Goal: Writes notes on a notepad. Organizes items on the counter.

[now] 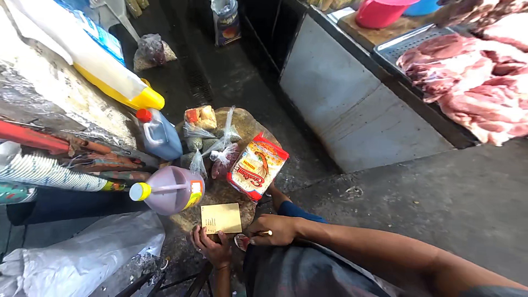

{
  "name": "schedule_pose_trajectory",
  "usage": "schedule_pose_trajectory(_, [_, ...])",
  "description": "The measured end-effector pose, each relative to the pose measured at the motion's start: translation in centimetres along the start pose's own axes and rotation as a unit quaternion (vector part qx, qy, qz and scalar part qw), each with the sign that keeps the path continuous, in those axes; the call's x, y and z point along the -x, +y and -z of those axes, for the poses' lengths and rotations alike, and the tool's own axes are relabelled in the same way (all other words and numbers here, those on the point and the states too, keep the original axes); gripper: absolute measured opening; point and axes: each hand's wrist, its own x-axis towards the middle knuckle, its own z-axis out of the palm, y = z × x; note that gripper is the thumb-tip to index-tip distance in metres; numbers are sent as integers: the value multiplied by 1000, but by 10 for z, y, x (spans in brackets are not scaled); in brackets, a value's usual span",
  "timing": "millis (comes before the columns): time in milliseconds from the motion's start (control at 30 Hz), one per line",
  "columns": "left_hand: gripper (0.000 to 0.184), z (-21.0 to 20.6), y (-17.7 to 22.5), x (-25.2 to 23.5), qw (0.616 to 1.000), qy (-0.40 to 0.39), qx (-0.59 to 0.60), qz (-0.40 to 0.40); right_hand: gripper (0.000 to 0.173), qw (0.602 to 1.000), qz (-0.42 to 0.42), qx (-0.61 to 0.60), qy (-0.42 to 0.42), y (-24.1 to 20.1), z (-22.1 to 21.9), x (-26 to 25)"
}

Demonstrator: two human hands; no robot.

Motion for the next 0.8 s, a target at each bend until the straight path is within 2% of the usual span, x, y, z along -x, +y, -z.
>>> schedule_pose_trajectory(100, [71,1,-2,5,1000,-14,11,5,48,999,-19,-35,3,18,-10,11])
schedule_pose_trajectory(233, [75,2,-2,3,1000,-17,24,-11,54,995,-51,-76,47,58,-33,31])
schedule_pose_trajectory(333, [73,0,-3,2,1000,-11,22,-15,45,980,-57,-111,152,66,-33,40])
schedule_pose_trajectory(467, [72,0,-6,4,1000,-14,13,-21,29,959,-72,-63,266,59,2,39])
schedule_pose_trajectory(600, [73,-2,-4,2,1000,-14,15,-23,25,934,-82,10,348,66,39,35])
schedule_pose_trajectory(800, [71,1,0,2,999,-25,14,-18,26,888,-99,-32,449,79,33,43])
